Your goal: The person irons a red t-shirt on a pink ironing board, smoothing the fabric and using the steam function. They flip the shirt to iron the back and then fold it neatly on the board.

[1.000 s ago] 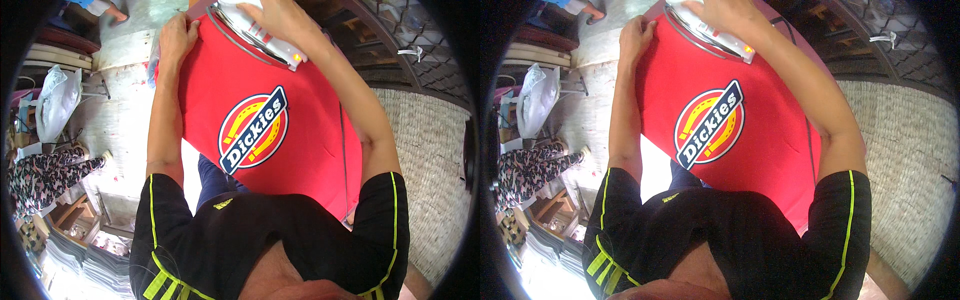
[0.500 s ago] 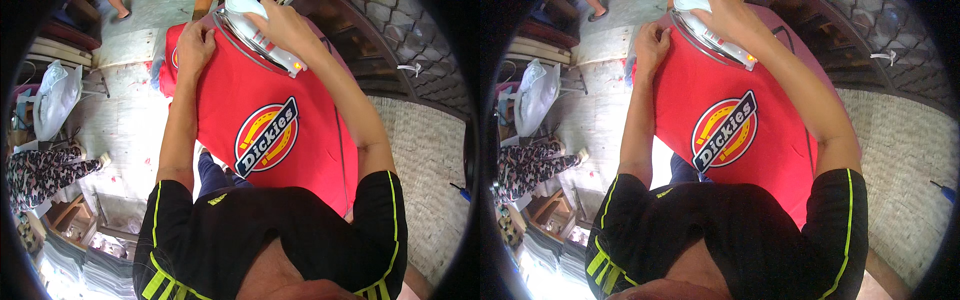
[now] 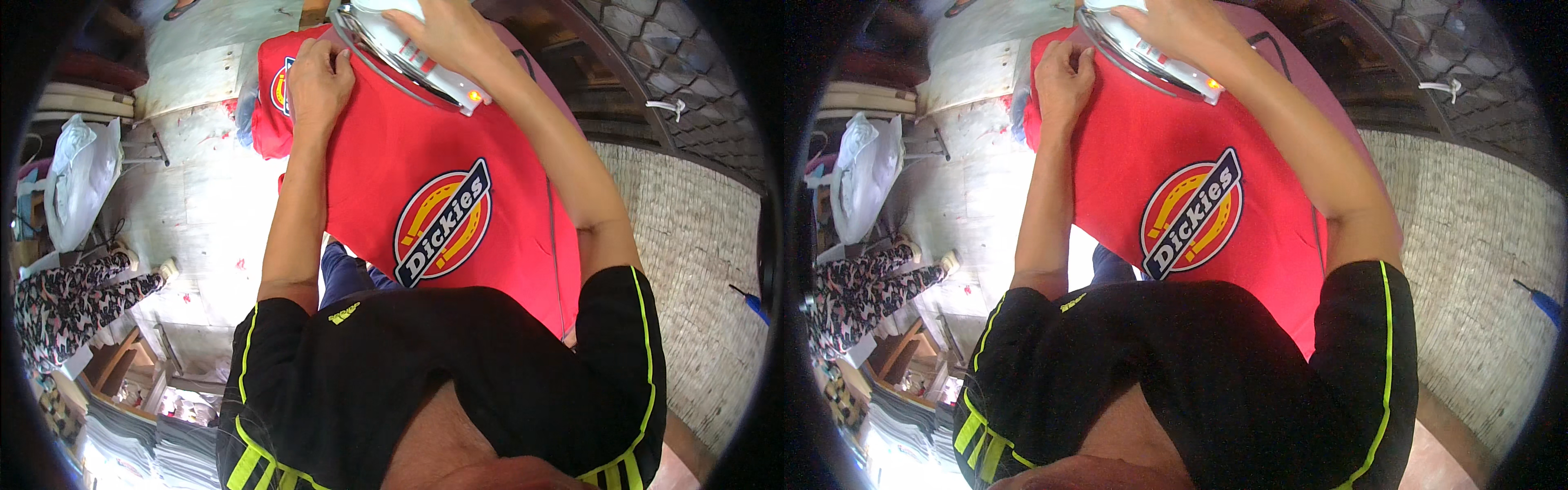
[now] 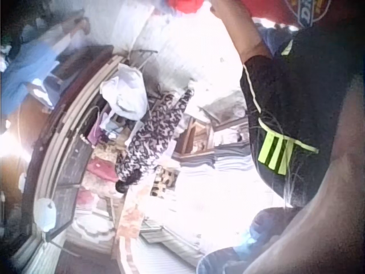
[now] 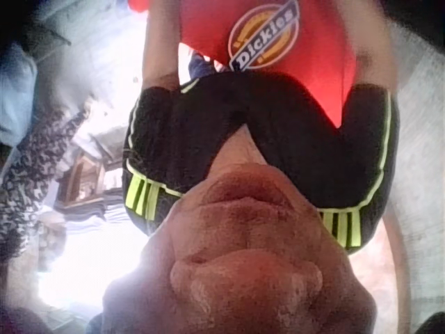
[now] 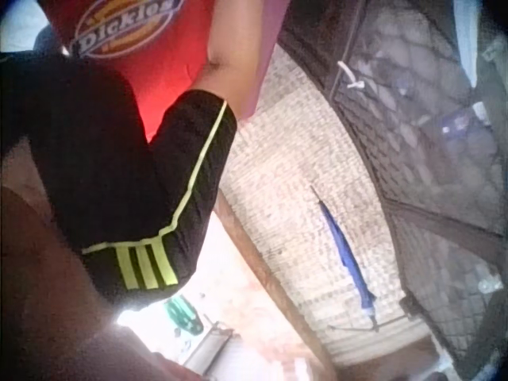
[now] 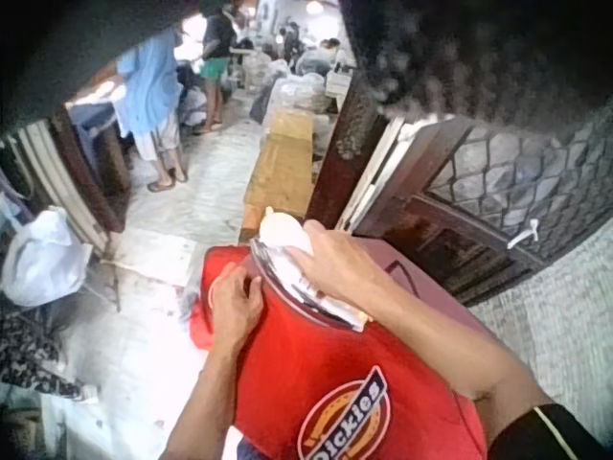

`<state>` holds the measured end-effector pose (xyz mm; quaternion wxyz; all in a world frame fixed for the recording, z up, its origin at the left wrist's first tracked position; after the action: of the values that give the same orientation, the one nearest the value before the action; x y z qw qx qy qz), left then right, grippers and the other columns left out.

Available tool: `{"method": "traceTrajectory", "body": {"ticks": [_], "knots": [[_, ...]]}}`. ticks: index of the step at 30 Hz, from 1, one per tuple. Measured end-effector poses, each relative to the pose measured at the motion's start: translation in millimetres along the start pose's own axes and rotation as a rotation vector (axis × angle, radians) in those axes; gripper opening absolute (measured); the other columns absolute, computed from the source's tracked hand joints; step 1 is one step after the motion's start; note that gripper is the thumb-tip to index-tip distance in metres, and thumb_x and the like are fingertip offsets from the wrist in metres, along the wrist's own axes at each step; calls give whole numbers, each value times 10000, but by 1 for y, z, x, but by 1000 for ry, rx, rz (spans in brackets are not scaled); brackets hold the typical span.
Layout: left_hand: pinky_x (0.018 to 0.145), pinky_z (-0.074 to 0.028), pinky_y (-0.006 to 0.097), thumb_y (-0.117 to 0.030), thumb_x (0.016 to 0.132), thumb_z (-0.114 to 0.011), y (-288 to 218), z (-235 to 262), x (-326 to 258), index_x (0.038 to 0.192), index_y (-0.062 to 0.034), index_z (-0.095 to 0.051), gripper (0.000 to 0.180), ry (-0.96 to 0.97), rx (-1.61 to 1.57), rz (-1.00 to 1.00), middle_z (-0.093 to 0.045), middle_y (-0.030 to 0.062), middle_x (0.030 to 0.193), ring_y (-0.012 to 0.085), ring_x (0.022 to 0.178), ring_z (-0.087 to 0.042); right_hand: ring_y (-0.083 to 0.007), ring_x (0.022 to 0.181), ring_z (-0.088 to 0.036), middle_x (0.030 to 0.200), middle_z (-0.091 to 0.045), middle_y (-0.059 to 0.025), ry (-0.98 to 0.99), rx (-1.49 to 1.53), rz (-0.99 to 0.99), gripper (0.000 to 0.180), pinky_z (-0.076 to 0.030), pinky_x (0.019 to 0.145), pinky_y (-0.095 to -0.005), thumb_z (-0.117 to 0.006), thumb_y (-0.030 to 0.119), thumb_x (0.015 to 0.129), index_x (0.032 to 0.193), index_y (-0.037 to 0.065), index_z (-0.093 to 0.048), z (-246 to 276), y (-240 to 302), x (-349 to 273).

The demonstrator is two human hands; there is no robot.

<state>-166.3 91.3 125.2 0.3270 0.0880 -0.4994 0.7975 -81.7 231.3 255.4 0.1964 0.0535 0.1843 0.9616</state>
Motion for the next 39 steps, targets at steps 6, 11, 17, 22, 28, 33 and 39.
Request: {"method": "traceTrajectory", "body": {"ticks": [6,11,17,22,28,33,39], "knots": [[665,-484,453,-147,819,-701,4,3,1,782,-10,-646,152,-36,-4,-33,-608,156,792,360,740,-604,-476,856,-660,923,-660,-325,25,-35,14,467,-524,746,-524,-594,411,936,1055,-39,-573,3,-4,-9],[674,-491,456,-146,806,-700,-3,-5,11,788,-1,-656,153,-34,38,-140,-613,171,784,360,718,-605,-290,718,-720,948,-720,-199,47,-24,34,476,-553,716,-396,-593,449,957,1250,74,-582,26,-91,-52],[737,-506,465,-369,853,-672,6,-6,25,813,-10,-672,362,147,112,-55,-664,190,862,382,827,-644,-299,757,-705,838,-703,-185,-140,-89,-239,457,-531,727,-414,-628,458,929,1141,52,-622,154,-162,-226],[788,-518,469,-636,838,-643,-14,-28,51,929,-16,-701,629,345,330,-197,-714,189,907,387,882,-670,-157,702,-632,778,-672,-103,-100,-146,-507,382,-495,663,-335,-634,403,945,1093,52,-663,219,-171,-326],[755,-534,444,-649,848,-630,-4,-72,68,943,-78,-714,585,420,341,-175,-730,144,916,354,878,-692,-202,747,-635,851,-688,-134,-138,-8,-394,393,-504,735,-351,-657,394,930,1142,63,-659,174,-176,-316],[737,-526,419,-611,887,-606,-9,-64,63,1007,-134,-712,504,375,242,-211,-733,115,898,342,848,-697,-265,765,-680,854,-691,-169,-39,-25,-173,324,-520,688,-358,-664,341,934,1092,59,-640,102,-162,-238],[765,-512,385,-538,923,-605,-15,-61,59,1106,-125,-694,461,413,242,-151,-736,119,966,311,898,-704,-274,708,-706,881,-713,-172,27,-146,165,380,-538,601,-347,-729,350,881,1099,49,-651,54,-154,-162]]}}
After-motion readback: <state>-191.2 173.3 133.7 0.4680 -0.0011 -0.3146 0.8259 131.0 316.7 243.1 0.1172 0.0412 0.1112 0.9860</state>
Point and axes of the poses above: each hand's wrist, its own x-axis towards the middle knuckle, its own z-axis out of the back of the hand, y = z × x, the point moved 5 cm from there along x, towards the middle knuckle
